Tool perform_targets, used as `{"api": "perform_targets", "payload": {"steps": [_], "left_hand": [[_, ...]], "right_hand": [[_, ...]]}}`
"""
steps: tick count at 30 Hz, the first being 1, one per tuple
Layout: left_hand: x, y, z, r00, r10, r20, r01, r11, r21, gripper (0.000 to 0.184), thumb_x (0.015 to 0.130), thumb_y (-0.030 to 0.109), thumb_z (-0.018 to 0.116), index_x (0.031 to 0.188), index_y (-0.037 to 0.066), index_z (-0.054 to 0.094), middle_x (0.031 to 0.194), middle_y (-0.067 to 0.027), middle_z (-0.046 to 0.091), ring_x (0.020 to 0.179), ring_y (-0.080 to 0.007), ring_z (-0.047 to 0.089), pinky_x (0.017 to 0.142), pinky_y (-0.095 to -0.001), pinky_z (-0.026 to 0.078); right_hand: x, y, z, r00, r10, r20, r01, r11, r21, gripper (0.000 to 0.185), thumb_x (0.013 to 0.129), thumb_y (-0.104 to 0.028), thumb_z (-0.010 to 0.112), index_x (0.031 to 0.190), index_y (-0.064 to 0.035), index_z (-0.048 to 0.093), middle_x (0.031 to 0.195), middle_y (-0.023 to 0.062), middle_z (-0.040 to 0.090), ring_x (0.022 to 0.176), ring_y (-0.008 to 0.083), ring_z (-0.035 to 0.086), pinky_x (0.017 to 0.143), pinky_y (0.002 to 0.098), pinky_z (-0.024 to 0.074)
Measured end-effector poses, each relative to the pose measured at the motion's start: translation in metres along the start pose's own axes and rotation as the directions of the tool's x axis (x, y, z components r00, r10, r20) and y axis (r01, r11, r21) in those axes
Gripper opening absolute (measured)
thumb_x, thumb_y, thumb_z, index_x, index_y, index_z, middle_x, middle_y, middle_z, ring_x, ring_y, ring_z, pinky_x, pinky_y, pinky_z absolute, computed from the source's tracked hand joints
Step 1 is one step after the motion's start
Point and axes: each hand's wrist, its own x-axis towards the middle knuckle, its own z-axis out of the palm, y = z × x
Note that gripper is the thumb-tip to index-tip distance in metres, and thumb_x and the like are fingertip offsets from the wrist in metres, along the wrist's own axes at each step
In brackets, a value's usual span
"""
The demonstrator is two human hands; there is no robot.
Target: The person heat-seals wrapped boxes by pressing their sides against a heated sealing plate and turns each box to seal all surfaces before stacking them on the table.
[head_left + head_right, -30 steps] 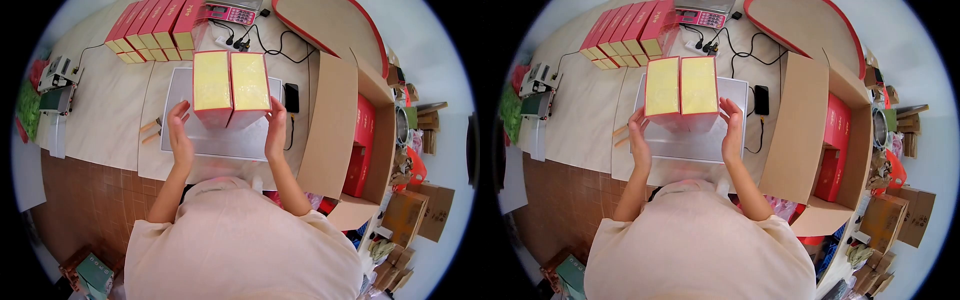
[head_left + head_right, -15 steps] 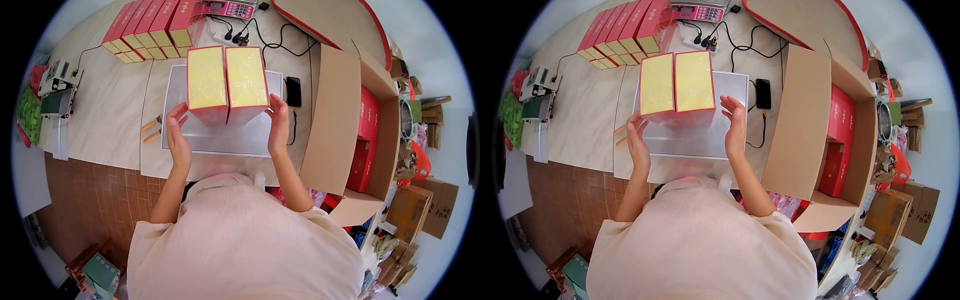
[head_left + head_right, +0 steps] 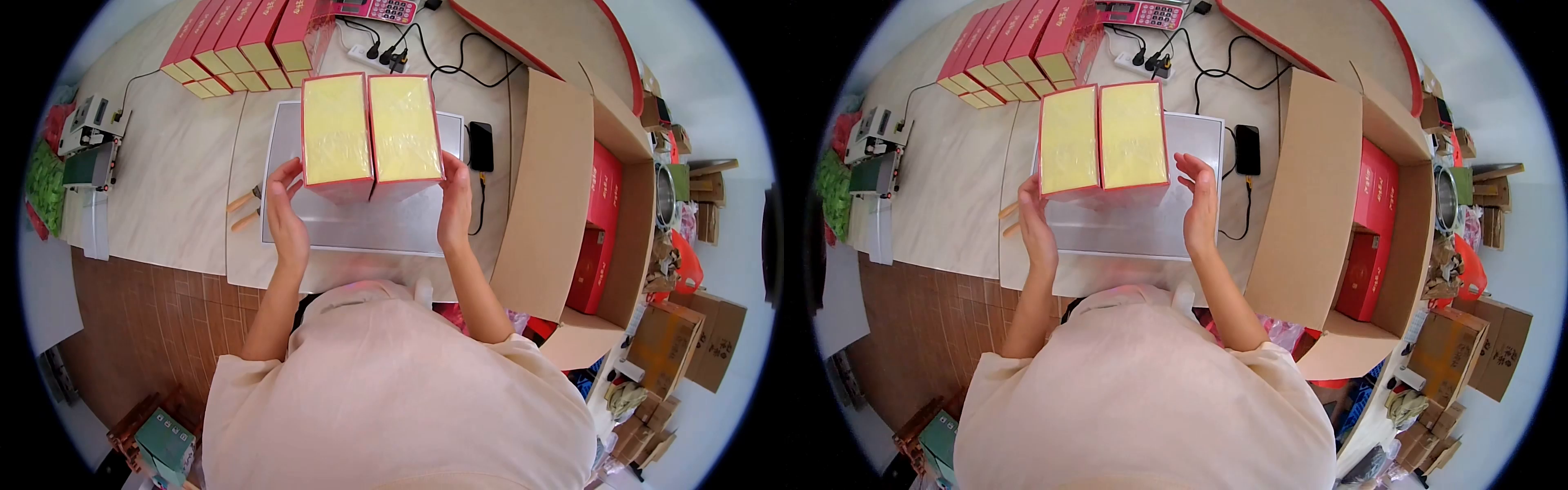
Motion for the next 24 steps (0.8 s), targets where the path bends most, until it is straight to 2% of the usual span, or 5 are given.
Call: {"api": "perform_targets", "payload": {"steps": [10,17,19,21,24], "left_hand": [[0.031,-0.020,-0.004,1.000,-0.008,0.011,0.008,0.998,-0.060,0.056,0.102,0.042,0.021,0.127,-0.001,0.047,0.131,-0.0149,0.050,0.120,-0.0248,0.050,0.100,-0.0373,0.039],[0.059,-0.030,0.007,0.989,-0.074,0.126,0.086,0.992,-0.096,0.065,0.099,0.052,0.026,0.135,0.001,0.041,0.138,-0.0126,0.044,0.126,-0.0232,0.045,0.105,-0.0362,0.033],[0.068,-0.046,0.009,0.967,-0.140,0.212,0.182,0.964,-0.194,0.065,0.099,0.053,0.028,0.136,0.002,0.040,0.137,-0.0118,0.045,0.126,-0.0212,0.044,0.105,-0.0352,0.033],[0.072,-0.067,0.008,0.947,-0.193,0.258,0.250,0.944,-0.215,0.065,0.098,0.053,0.030,0.136,0.002,0.040,0.137,-0.0112,0.045,0.125,-0.0202,0.045,0.103,-0.0346,0.035],[0.081,-0.050,0.019,0.913,-0.247,0.325,0.323,0.923,-0.207,0.064,0.098,0.053,0.033,0.137,0.003,0.040,0.134,-0.0100,0.047,0.122,-0.0189,0.047,0.100,-0.0333,0.039]], "right_hand": [[0.015,0.011,0.005,0.998,0.054,-0.029,-0.054,0.998,-0.014,0.055,0.101,-0.045,0.027,0.124,0.0004,0.049,0.125,0.0154,0.056,0.117,0.0239,0.051,0.098,0.0365,0.0397],[0.038,0.027,0.015,0.993,0.106,-0.047,-0.106,0.994,0.008,0.058,0.100,-0.047,0.029,0.125,0.0013,0.048,0.123,0.0161,0.056,0.116,0.0229,0.052,0.097,0.0362,0.0403],[0.045,0.047,0.014,0.985,0.169,-0.015,-0.166,0.977,0.135,0.060,0.099,-0.050,0.030,0.126,0.0006,0.047,0.123,0.0151,0.056,0.116,0.0217,0.051,0.097,0.0353,0.0394],[0.054,0.077,0.010,0.977,0.212,0.001,-0.210,0.969,0.129,0.060,0.099,-0.051,0.030,0.127,-0.0009,0.048,0.122,0.0134,0.056,0.116,0.0204,0.051,0.097,0.0351,0.0388],[0.056,0.094,0.016,0.950,0.303,0.070,-0.310,0.899,0.309,0.058,0.099,-0.050,0.032,0.127,-0.0024,0.047,0.122,0.0114,0.056,0.116,0.0193,0.050,0.096,0.0339,0.0394]]}}
